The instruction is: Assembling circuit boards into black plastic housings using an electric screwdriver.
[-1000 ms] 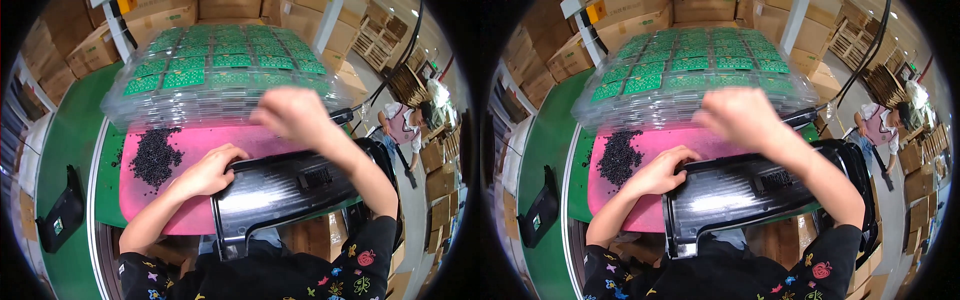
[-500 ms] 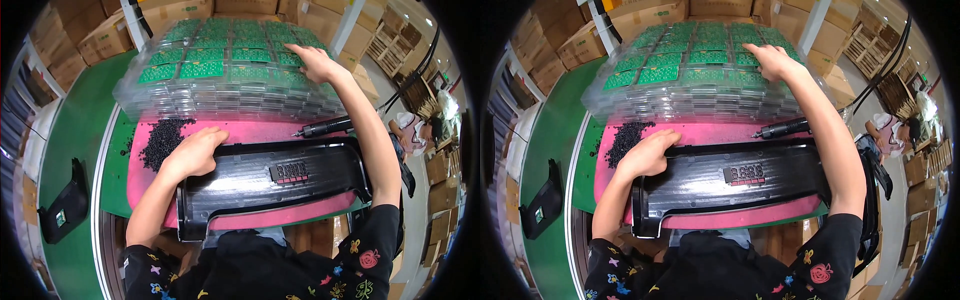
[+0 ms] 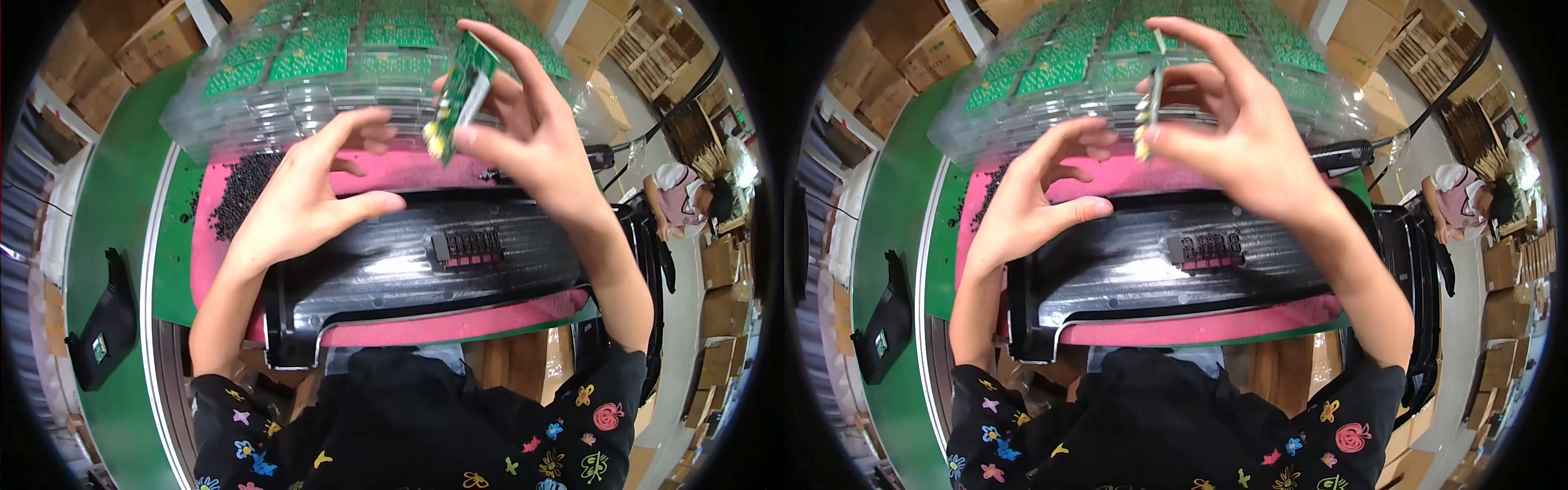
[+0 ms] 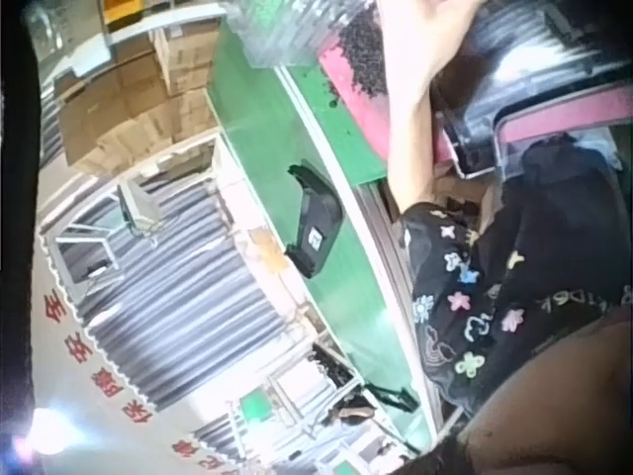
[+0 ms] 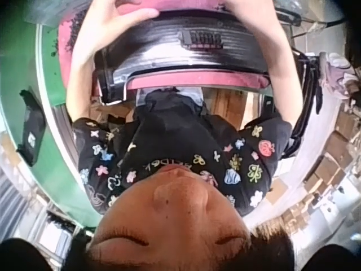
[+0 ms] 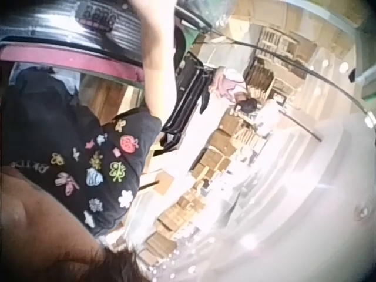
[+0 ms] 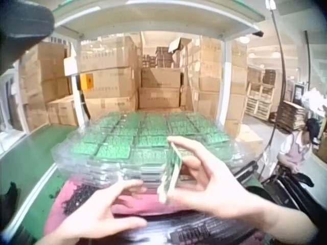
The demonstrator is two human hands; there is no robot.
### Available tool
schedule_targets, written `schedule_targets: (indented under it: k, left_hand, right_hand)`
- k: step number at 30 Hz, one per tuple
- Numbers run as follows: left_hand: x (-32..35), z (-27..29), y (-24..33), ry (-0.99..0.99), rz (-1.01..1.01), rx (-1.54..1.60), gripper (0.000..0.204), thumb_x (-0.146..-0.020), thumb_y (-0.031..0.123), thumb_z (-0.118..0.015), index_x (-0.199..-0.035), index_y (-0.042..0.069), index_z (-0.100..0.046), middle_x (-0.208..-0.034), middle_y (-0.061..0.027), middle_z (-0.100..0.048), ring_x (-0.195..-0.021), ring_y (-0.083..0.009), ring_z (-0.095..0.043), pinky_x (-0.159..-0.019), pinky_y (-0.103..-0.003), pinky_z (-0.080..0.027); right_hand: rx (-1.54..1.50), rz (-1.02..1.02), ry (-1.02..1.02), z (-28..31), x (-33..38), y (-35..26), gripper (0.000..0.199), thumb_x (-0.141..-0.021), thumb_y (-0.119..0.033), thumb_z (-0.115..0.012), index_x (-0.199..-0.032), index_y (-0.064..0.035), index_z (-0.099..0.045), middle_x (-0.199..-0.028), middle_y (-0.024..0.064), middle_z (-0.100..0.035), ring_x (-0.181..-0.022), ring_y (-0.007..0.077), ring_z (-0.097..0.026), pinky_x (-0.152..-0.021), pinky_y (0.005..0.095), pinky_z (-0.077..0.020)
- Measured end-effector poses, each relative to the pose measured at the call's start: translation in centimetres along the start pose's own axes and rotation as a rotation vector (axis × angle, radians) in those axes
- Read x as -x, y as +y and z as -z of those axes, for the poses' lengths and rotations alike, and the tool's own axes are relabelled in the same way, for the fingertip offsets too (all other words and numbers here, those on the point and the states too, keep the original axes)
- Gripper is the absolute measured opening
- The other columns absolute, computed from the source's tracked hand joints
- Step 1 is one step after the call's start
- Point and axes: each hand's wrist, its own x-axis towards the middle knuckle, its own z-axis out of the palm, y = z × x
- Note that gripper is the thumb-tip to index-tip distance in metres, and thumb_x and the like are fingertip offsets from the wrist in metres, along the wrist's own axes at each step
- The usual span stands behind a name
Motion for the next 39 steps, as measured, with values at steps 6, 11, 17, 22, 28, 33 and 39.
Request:
schedule_targets:
  k: [6,11,17,22,28,33,39]
  left_hand:
    - [-1.2,-1.8,2.8,-0.006,-0.044,0.202,0.06,-0.07,0.013,-0.083,-0.122,0.0,-0.059,-0.106,-0.0114,-0.068,-0.089,-0.0147,-0.066,-0.079,-0.03,-0.056]
    - [-1.1,-2.8,1.6,-0.12,0.013,0.152,0.057,-0.068,0.003,-0.079,-0.122,-0.001,-0.061,-0.109,-0.0096,-0.066,-0.094,-0.0143,-0.063,-0.073,-0.027,-0.055]
    - [-0.8,-5.2,-0.4,-0.405,0.045,-0.083,0.049,-0.067,0.014,-0.08,-0.111,-0.002,-0.063,-0.092,-0.0108,-0.064,-0.077,-0.0175,-0.063,-0.065,-0.029,-0.054]
    - [-0.3,-6.4,-0.9,-0.506,0.017,-0.243,0.048,-0.069,0.018,-0.079,-0.11,0.001,-0.059,-0.104,-0.0105,-0.059,-0.09,-0.028,-0.064,-0.074,-0.037,-0.054]
    - [-0.1,-6.3,-0.6,-0.502,0.062,-0.229,0.049,-0.069,0.016,-0.08,-0.111,0.002,-0.058,-0.107,-0.0099,-0.058,-0.093,-0.0301,-0.063,-0.076,-0.038,-0.053]
    - [-0.3,-6.5,-1.0,-0.506,0.046,-0.209,0.05,-0.068,0.014,-0.08,-0.112,0.002,-0.057,-0.107,-0.0096,-0.057,-0.092,-0.0306,-0.063,-0.074,-0.038,-0.053]
    - [0.1,-6.2,-0.9,-0.495,0.0,-0.244,0.053,-0.07,0.016,-0.08,-0.115,0.003,-0.055,-0.108,-0.0099,-0.055,-0.092,-0.0304,-0.063,-0.073,-0.038,-0.053]
  right_hand:
    - [-0.239,-0.038,0.127,-1.4,4.9,-1.2,0.083,-0.079,0.006,-0.069,-0.148,-0.0053,-0.024,-0.13,0.0205,-0.052,-0.12,0.0262,-0.055,-0.104,0.0388,-0.0455]
    - [0.044,-0.159,0.228,1.3,8.7,0.6,0.059,-0.092,-0.002,-0.062,-0.143,0.0029,-0.035,-0.129,0.0148,-0.057,-0.115,0.0172,-0.056,-0.095,0.0275,-0.0452]
    - [0.501,-0.3,0.002,3.8,12.2,3.7,0.054,-0.079,-0.012,-0.076,-0.127,-0.0033,-0.054,-0.131,0.0122,-0.054,-0.121,0.0277,-0.052,-0.102,0.0379,-0.0401]
    - [0.678,-0.286,-0.118,4.0,12.9,4.5,0.051,-0.072,-0.014,-0.079,-0.117,-0.0036,-0.059,-0.133,0.0134,-0.051,-0.125,0.0338,-0.043,-0.106,0.0416,-0.036]
    - [0.714,-0.314,-0.134,3.8,12.5,4.7,0.053,-0.071,-0.011,-0.079,-0.118,-0.0033,-0.058,-0.133,0.0134,-0.05,-0.125,0.0344,-0.043,-0.105,0.0417,-0.0365]
    - [0.726,-0.335,-0.126,3.8,12.7,4.7,0.053,-0.07,-0.01,-0.079,-0.118,-0.0034,-0.058,-0.133,0.0134,-0.049,-0.125,0.0346,-0.042,-0.105,0.0419,-0.0364]
    - [0.734,-0.315,-0.13,3.6,12.5,4.6,0.053,-0.07,-0.01,-0.079,-0.118,-0.0032,-0.058,-0.132,0.0136,-0.05,-0.125,0.0348,-0.042,-0.106,0.0422,-0.0359]
